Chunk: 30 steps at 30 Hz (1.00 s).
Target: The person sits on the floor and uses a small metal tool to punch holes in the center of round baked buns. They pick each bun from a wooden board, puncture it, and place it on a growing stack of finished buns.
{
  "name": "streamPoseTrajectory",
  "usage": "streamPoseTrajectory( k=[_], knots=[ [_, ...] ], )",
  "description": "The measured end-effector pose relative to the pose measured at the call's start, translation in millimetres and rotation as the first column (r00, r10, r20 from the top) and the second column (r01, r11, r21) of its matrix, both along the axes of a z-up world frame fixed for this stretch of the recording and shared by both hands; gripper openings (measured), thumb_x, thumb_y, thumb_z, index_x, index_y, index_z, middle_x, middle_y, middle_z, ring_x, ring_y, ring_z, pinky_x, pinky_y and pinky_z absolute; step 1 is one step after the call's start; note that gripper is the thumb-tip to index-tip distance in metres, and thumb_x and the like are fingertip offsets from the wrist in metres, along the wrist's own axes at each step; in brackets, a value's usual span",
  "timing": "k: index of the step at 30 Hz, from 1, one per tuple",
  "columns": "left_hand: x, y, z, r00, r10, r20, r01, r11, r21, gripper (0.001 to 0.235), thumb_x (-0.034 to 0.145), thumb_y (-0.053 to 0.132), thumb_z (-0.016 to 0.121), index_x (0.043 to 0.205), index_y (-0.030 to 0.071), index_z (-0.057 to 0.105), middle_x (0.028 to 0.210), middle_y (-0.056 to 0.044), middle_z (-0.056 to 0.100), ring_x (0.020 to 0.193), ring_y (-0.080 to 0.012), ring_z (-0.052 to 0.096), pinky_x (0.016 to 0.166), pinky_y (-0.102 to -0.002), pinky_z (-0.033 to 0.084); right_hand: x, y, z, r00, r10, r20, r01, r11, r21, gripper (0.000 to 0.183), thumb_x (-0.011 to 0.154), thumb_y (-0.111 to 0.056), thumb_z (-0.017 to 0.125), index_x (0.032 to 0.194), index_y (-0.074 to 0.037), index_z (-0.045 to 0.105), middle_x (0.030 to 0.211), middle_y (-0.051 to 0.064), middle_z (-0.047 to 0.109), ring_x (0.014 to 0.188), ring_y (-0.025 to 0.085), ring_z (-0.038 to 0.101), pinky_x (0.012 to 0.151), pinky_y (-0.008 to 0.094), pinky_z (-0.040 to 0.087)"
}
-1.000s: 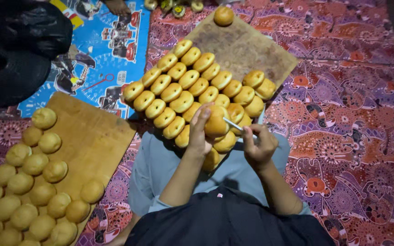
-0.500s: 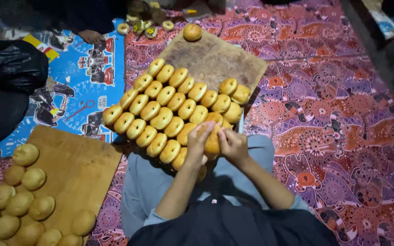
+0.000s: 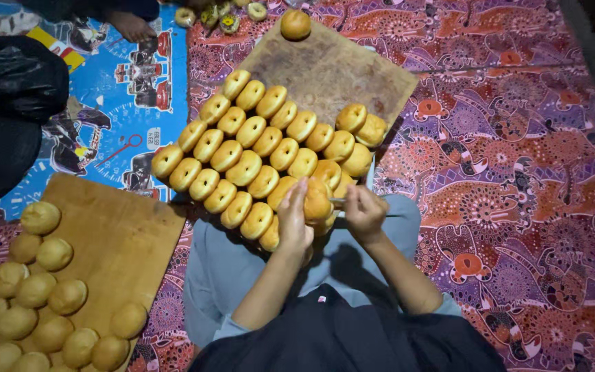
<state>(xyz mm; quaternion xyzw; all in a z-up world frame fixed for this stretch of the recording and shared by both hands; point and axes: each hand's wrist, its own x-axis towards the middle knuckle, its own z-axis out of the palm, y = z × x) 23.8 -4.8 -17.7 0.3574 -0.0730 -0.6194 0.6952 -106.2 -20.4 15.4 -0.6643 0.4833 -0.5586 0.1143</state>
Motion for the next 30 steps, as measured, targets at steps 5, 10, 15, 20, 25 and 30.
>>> streamPoseTrajectory(
  k=[5, 10, 15, 20, 25, 30],
  knots=[
    [-6.1, -13.0, 9.1, 0.990, -0.132, 0.055, 0.135, 0.990, -0.047, 0.040, 0.096, 0.014, 0.070, 0.128, -0.008, 0.060, 0.121, -0.016, 0.071, 0.110, -0.0220, 0.069, 0.098, -0.036, 0.056, -12.6, -4.7, -3.8, 0.991, 0.129, 0.040, -0.133, 0.984, 0.123, 0.025, 0.101, -0.008, 0.064, 0.077, -0.003, 0.065, 0.066, 0.010, 0.065, 0.053, 0.024, 0.063, 0.051, 0.036, 0.048],
    [-25.9, -21.4, -0.2, 0.975, -0.219, -0.046, 0.219, 0.976, 0.005, 0.042, 0.097, 0.015, 0.070, 0.131, -0.007, 0.059, 0.121, -0.016, 0.069, 0.111, -0.0224, 0.067, 0.099, -0.036, 0.055, -36.4, -20.0, -16.9, 0.979, 0.195, -0.056, -0.191, 0.979, 0.067, 0.021, 0.096, -0.003, 0.069, 0.075, -0.001, 0.064, 0.063, 0.013, 0.060, 0.049, 0.027, 0.060, 0.049, 0.039, 0.045],
    [-58.1, -39.5, 6.3, 0.993, -0.116, -0.015, 0.116, 0.990, 0.076, 0.042, 0.098, 0.018, 0.066, 0.133, -0.004, 0.059, 0.125, -0.012, 0.068, 0.113, -0.0190, 0.067, 0.101, -0.034, 0.054, -55.8, -58.1, -19.7, 0.983, -0.030, -0.183, -0.008, 0.980, -0.200, 0.023, 0.097, 0.002, 0.067, 0.076, -0.002, 0.060, 0.066, 0.013, 0.059, 0.055, 0.030, 0.060, 0.054, 0.042, 0.047],
    [-32.4, -94.1, 41.0, 0.536, -0.285, 0.795, 0.515, 0.856, -0.040, 0.076, 0.070, 0.029, 0.090, 0.135, 0.003, 0.059, 0.124, -0.016, 0.066, 0.116, -0.0270, 0.062, 0.101, -0.041, 0.050, -69.1, -86.3, -4.2, 0.975, -0.103, -0.198, 0.088, 0.993, -0.084, 0.016, 0.096, -0.001, 0.070, 0.081, -0.001, 0.067, 0.065, 0.013, 0.061, 0.052, 0.028, 0.060, 0.052, 0.041, 0.047],
    [-3.7, -177.3, 54.9, 0.045, -0.159, 0.986, 0.791, 0.608, 0.062, 0.084, 0.063, 0.031, 0.096, 0.137, 0.014, 0.058, 0.131, -0.013, 0.067, 0.122, -0.0260, 0.064, 0.105, -0.041, 0.051, -109.1, -115.1, 12.2, 0.985, -0.104, -0.138, 0.106, 0.994, 0.012, 0.008, 0.097, -0.003, 0.070, 0.089, 0.001, 0.071, 0.074, 0.013, 0.067, 0.056, 0.023, 0.062, 0.053, 0.037, 0.047],
    [36.9, -290.9, 30.5, -0.074, -0.356, 0.932, 0.845, 0.473, 0.248, 0.074, 0.068, 0.016, 0.079, 0.138, 0.013, 0.055, 0.127, -0.010, 0.068, 0.117, -0.0233, 0.066, 0.101, -0.038, 0.056, -180.7, -112.2, -8.6, 0.804, -0.437, 0.403, 0.332, 0.893, 0.305, 0.027, 0.113, -0.014, 0.058, 0.094, 0.003, 0.068, 0.081, 0.005, 0.066, 0.069, 0.012, 0.058, 0.062, 0.029, 0.045]
  ],
)
